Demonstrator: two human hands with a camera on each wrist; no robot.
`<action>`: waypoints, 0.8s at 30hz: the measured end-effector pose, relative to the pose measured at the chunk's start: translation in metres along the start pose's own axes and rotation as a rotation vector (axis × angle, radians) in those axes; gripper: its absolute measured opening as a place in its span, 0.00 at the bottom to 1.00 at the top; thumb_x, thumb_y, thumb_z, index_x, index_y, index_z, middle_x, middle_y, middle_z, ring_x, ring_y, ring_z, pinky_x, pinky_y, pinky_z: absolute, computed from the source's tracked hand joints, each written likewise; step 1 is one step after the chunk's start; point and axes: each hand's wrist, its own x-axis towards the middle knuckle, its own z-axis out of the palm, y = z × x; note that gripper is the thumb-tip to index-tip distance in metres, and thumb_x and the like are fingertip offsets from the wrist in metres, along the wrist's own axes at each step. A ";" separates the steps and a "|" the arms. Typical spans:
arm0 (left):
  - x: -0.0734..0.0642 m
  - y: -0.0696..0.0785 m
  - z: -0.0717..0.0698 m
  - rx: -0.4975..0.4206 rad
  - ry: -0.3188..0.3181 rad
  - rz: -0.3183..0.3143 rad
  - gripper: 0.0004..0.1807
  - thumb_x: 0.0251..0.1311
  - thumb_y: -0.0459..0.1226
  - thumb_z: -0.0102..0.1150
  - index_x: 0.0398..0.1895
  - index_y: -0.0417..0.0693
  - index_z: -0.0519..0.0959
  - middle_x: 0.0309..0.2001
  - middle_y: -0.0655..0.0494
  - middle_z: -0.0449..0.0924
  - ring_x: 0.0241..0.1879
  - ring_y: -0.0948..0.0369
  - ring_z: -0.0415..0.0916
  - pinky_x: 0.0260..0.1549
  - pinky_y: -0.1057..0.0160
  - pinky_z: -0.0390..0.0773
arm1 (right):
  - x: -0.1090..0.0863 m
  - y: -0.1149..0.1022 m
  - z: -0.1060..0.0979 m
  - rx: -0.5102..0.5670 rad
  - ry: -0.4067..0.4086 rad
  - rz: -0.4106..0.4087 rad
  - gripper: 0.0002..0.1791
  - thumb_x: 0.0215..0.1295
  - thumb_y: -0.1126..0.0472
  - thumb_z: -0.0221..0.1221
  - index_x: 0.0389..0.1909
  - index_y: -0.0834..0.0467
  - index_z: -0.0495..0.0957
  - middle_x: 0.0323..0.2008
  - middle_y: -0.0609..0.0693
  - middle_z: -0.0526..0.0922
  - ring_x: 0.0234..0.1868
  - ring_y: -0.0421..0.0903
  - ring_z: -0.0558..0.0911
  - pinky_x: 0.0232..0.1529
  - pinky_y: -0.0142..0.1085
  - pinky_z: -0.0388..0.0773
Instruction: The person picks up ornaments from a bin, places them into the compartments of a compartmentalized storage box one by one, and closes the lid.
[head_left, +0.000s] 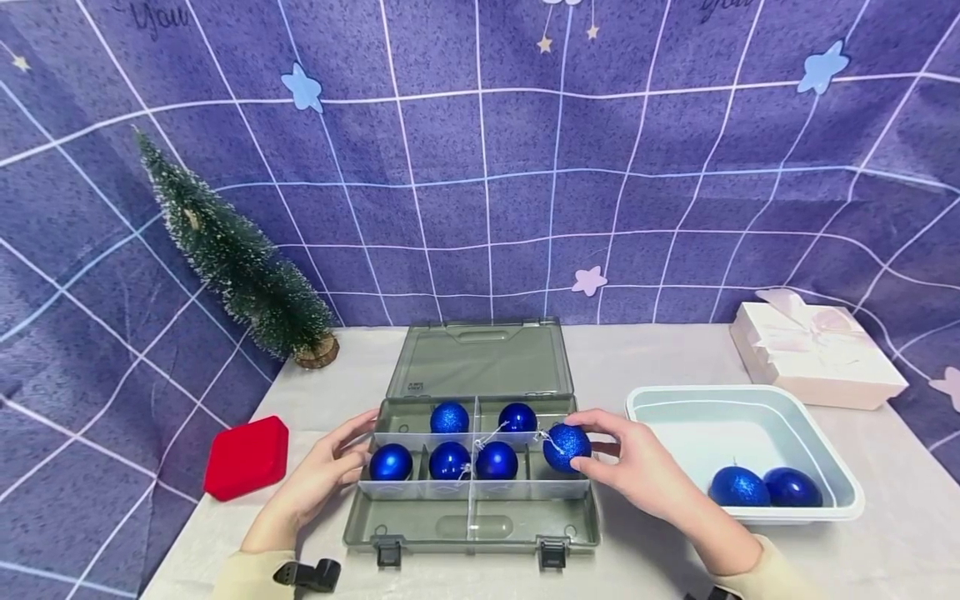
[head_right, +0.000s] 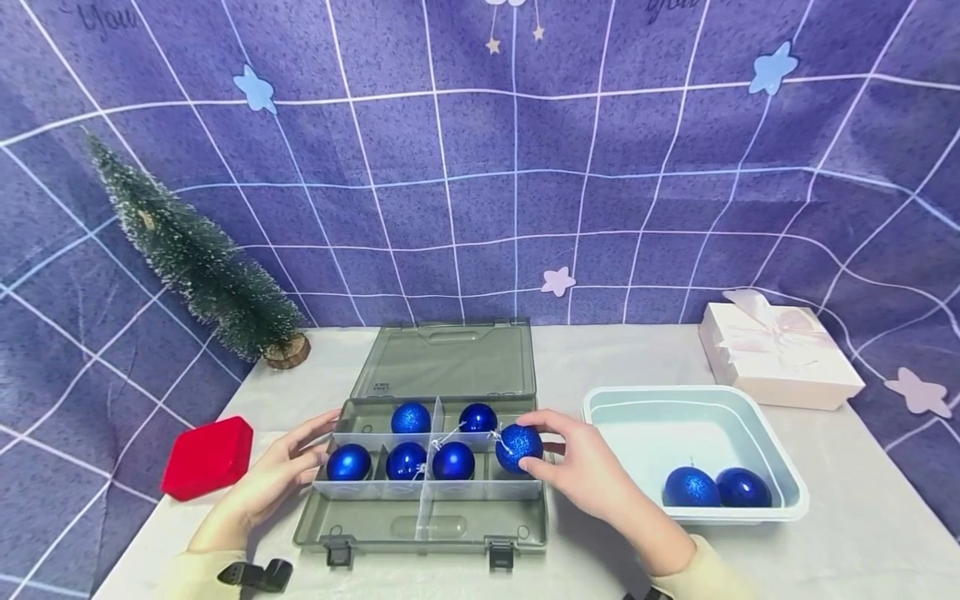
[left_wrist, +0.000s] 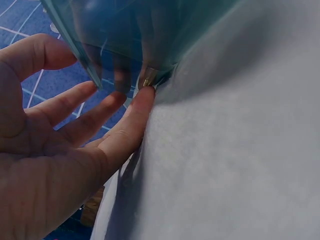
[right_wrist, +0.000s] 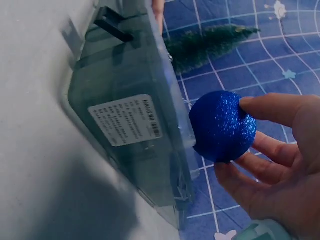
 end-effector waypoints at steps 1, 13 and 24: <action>0.000 0.000 0.000 0.004 0.002 0.001 0.41 0.62 0.22 0.51 0.81 0.41 0.54 0.76 0.32 0.53 0.49 0.60 0.72 0.29 0.71 0.68 | 0.001 0.000 0.002 -0.011 0.002 0.000 0.23 0.59 0.70 0.70 0.56 0.62 0.80 0.55 0.58 0.82 0.53 0.61 0.83 0.54 0.40 0.79; -0.001 0.001 0.001 0.012 0.009 -0.014 0.41 0.62 0.23 0.51 0.81 0.41 0.54 0.76 0.33 0.53 0.56 0.60 0.70 0.33 0.70 0.72 | 0.005 -0.003 0.012 -0.145 -0.006 0.037 0.22 0.57 0.69 0.71 0.53 0.61 0.81 0.53 0.58 0.84 0.50 0.61 0.84 0.51 0.47 0.81; 0.000 0.001 0.001 0.003 0.006 -0.007 0.40 0.63 0.23 0.51 0.80 0.40 0.54 0.76 0.32 0.52 0.52 0.61 0.72 0.34 0.69 0.74 | 0.006 0.003 0.026 -0.272 0.029 -0.029 0.23 0.52 0.73 0.73 0.50 0.60 0.81 0.49 0.54 0.84 0.49 0.55 0.84 0.49 0.44 0.82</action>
